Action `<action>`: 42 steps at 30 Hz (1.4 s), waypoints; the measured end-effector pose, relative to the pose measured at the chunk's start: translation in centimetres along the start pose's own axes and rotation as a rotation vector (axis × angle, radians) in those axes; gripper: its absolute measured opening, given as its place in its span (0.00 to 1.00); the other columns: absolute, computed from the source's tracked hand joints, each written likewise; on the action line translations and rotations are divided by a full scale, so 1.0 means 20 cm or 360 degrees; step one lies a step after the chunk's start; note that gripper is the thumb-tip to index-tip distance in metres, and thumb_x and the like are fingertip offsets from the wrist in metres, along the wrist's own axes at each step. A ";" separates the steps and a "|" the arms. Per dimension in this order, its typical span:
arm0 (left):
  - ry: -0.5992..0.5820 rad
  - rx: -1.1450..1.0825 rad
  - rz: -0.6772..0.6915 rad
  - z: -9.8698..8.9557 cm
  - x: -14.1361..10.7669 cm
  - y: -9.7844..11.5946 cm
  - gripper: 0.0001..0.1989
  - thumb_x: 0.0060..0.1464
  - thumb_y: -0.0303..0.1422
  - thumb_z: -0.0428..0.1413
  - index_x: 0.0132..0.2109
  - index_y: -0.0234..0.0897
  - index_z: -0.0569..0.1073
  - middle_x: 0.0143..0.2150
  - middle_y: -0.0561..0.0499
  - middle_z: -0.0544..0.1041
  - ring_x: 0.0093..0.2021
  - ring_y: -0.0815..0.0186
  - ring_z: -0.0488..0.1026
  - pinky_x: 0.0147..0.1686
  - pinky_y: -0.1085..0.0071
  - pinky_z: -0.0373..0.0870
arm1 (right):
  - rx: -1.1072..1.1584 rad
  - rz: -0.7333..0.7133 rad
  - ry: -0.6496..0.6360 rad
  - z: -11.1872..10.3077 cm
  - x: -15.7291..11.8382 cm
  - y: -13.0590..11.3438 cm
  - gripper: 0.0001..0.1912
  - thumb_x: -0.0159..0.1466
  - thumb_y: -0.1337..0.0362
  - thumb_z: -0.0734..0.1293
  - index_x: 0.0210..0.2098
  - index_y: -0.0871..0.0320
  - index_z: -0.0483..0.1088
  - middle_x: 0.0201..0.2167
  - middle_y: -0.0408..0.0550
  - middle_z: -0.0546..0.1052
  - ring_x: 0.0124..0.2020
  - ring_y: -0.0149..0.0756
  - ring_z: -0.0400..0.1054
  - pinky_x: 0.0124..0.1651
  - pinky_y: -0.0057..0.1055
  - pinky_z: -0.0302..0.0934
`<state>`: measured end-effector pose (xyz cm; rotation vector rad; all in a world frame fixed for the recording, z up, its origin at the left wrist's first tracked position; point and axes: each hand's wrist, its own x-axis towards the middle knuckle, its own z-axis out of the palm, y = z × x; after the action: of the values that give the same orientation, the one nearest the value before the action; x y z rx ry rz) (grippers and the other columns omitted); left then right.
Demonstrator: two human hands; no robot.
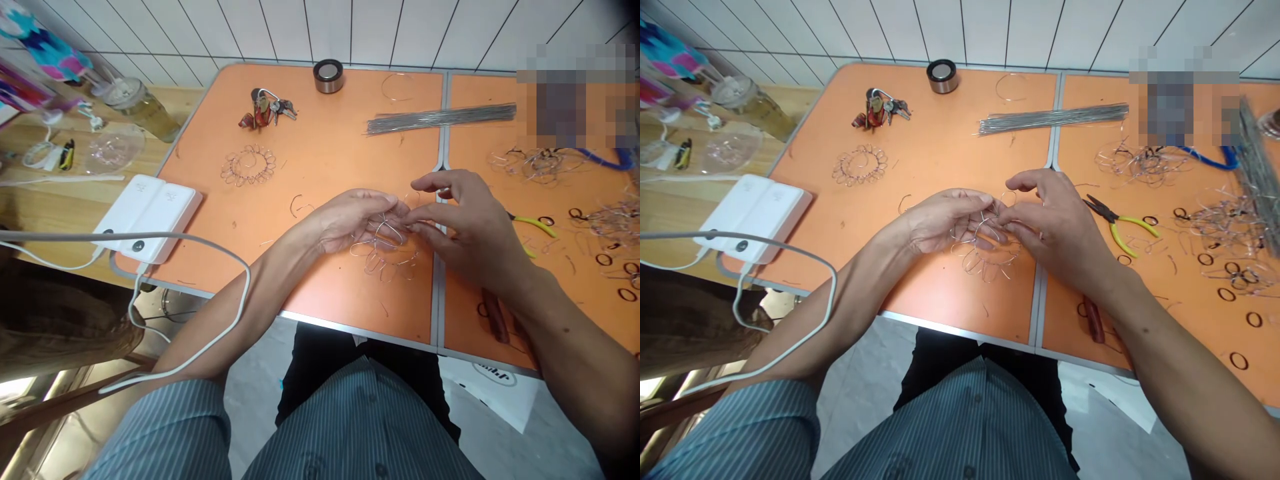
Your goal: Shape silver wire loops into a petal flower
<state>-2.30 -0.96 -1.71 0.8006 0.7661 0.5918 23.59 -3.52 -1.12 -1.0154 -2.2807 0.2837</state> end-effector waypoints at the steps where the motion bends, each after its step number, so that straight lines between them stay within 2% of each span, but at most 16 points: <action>1: 0.0006 0.0002 0.0006 0.00 0.00 0.00 0.14 0.78 0.40 0.68 0.50 0.31 0.88 0.46 0.36 0.92 0.43 0.56 0.91 0.57 0.56 0.87 | 0.0014 0.0005 0.0049 0.01 0.00 0.01 0.12 0.77 0.67 0.73 0.47 0.41 0.88 0.67 0.53 0.85 0.65 0.62 0.80 0.66 0.63 0.75; 6: 0.0009 0.0011 0.0033 0.00 0.00 0.00 0.14 0.77 0.41 0.69 0.49 0.33 0.87 0.48 0.36 0.93 0.45 0.56 0.92 0.56 0.58 0.87 | 0.0046 -0.0027 0.0218 0.04 -0.01 0.05 0.09 0.75 0.66 0.75 0.48 0.43 0.85 0.61 0.54 0.87 0.63 0.57 0.83 0.64 0.60 0.78; 14: 0.0077 0.0036 0.0032 0.00 0.00 0.00 0.11 0.75 0.38 0.69 0.47 0.33 0.87 0.47 0.38 0.92 0.42 0.57 0.91 0.56 0.55 0.88 | 0.0002 0.0165 0.0123 0.03 0.00 0.03 0.12 0.77 0.65 0.73 0.46 0.39 0.86 0.63 0.51 0.87 0.64 0.61 0.83 0.66 0.65 0.79; 19: 0.0031 0.0044 0.0044 -0.01 -0.02 0.00 0.06 0.73 0.33 0.69 0.48 0.34 0.88 0.47 0.38 0.93 0.44 0.56 0.92 0.56 0.56 0.88 | 0.0052 0.0143 0.0195 0.04 0.00 0.05 0.06 0.75 0.62 0.75 0.44 0.43 0.86 0.59 0.53 0.88 0.61 0.58 0.84 0.64 0.60 0.79; 24: 0.0030 0.0064 0.0037 -0.02 -0.02 0.00 0.07 0.73 0.34 0.70 0.48 0.34 0.88 0.49 0.37 0.93 0.45 0.56 0.92 0.55 0.58 0.88 | 0.0075 0.0248 0.0103 0.02 0.00 0.03 0.09 0.78 0.63 0.73 0.45 0.41 0.86 0.61 0.52 0.87 0.63 0.58 0.83 0.67 0.60 0.77; 29: 0.0041 0.0093 0.0024 -0.01 -0.03 0.00 0.07 0.74 0.33 0.68 0.49 0.33 0.89 0.49 0.36 0.93 0.46 0.56 0.92 0.54 0.59 0.88 | 0.0168 0.0240 0.0198 0.02 0.01 0.03 0.05 0.75 0.61 0.75 0.43 0.45 0.86 0.58 0.53 0.88 0.60 0.58 0.85 0.65 0.60 0.78; 34: 0.0058 0.0106 -0.0013 -0.01 -0.03 0.01 0.07 0.73 0.33 0.70 0.49 0.32 0.89 0.50 0.36 0.93 0.44 0.56 0.92 0.56 0.57 0.87 | 0.0126 0.0306 0.0175 0.02 0.01 0.03 0.10 0.74 0.64 0.74 0.45 0.42 0.89 0.58 0.48 0.89 0.60 0.56 0.84 0.67 0.60 0.78; 38: 0.0062 0.0131 -0.0033 0.00 -0.04 0.01 0.07 0.73 0.33 0.70 0.49 0.32 0.89 0.49 0.36 0.93 0.44 0.57 0.91 0.57 0.57 0.87 | 0.0147 0.0347 0.0174 0.01 0.02 0.01 0.11 0.73 0.65 0.75 0.47 0.41 0.90 0.58 0.49 0.90 0.61 0.59 0.84 0.68 0.63 0.77; 42: 0.0077 0.0159 -0.0048 0.00 -0.04 0.02 0.07 0.74 0.33 0.69 0.49 0.32 0.89 0.50 0.36 0.93 0.42 0.59 0.90 0.56 0.58 0.87 | 0.0170 0.0355 0.0179 0.01 0.02 0.00 0.10 0.74 0.65 0.75 0.44 0.43 0.90 0.58 0.50 0.90 0.61 0.59 0.85 0.69 0.61 0.77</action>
<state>-2.78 -1.37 -1.09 0.8672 0.8562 0.5508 23.27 -3.28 -1.00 -1.2002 -2.0320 0.4252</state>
